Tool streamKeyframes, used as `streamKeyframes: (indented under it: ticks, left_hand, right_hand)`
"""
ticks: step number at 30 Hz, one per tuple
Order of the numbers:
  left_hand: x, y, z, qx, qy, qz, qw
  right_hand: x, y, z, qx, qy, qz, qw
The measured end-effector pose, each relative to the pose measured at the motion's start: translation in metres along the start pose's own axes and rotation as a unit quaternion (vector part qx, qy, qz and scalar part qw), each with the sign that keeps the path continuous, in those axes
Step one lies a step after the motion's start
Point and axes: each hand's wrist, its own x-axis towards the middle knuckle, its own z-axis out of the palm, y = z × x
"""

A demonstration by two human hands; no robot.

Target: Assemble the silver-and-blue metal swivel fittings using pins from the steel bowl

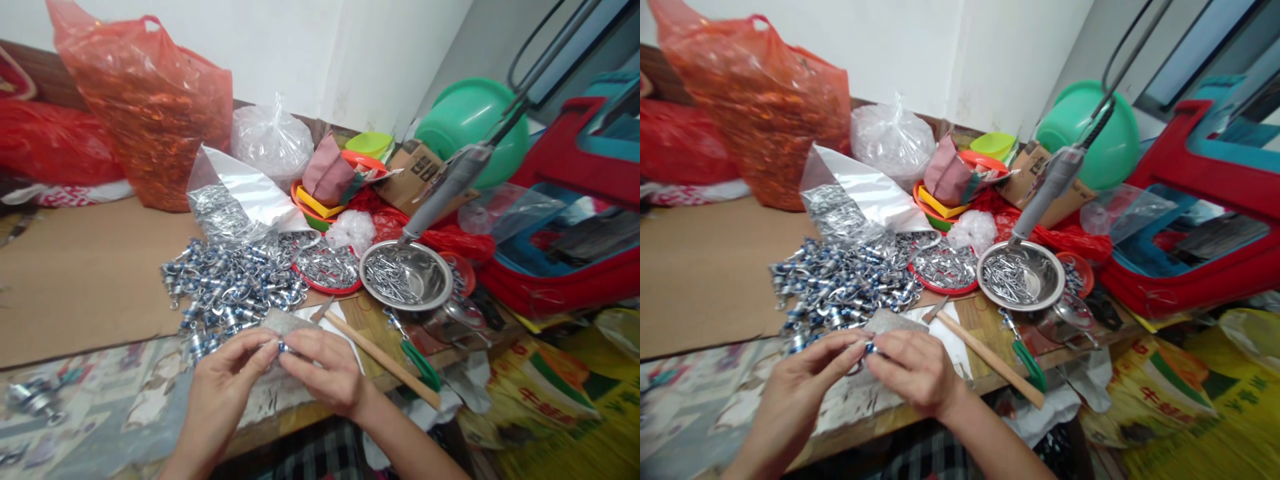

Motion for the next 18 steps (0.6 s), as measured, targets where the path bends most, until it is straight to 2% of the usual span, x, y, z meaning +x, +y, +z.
streamKeyframes:
  ticks: [3, 5, 8, 12, 15, 18]
  left_hand:
    - [0.000, 0.003, -0.002, -0.007, -0.018, 0.000, 1.000]
    - [0.000, 0.004, -0.003, -0.013, -0.034, -0.011, 0.999]
    - [-0.001, 0.000, -0.001, -0.046, -0.043, -0.061, 0.996]
    - [-0.005, -0.010, 0.007, -0.117, -0.004, -0.123, 0.986]
    - [-0.010, -0.017, 0.013, -0.163, -0.005, -0.128, 0.978]
    - [-0.013, -0.022, 0.016, -0.186, 0.000, -0.126, 0.974]
  right_hand:
    - [0.000, -0.001, 0.000, 0.016, 0.019, 0.009, 1.000]
    - [-0.001, -0.003, 0.002, 0.043, 0.041, 0.043, 0.997]
    - [-0.001, -0.007, 0.007, 0.111, 0.063, 0.140, 0.982]
    - [0.000, -0.016, 0.008, 0.166, 0.065, 0.253, 0.951]
    - [0.002, -0.019, 0.004, 0.164, 0.024, 0.306, 0.938]
    - [0.004, 0.000, -0.005, 0.170, -0.101, 0.305, 0.932]
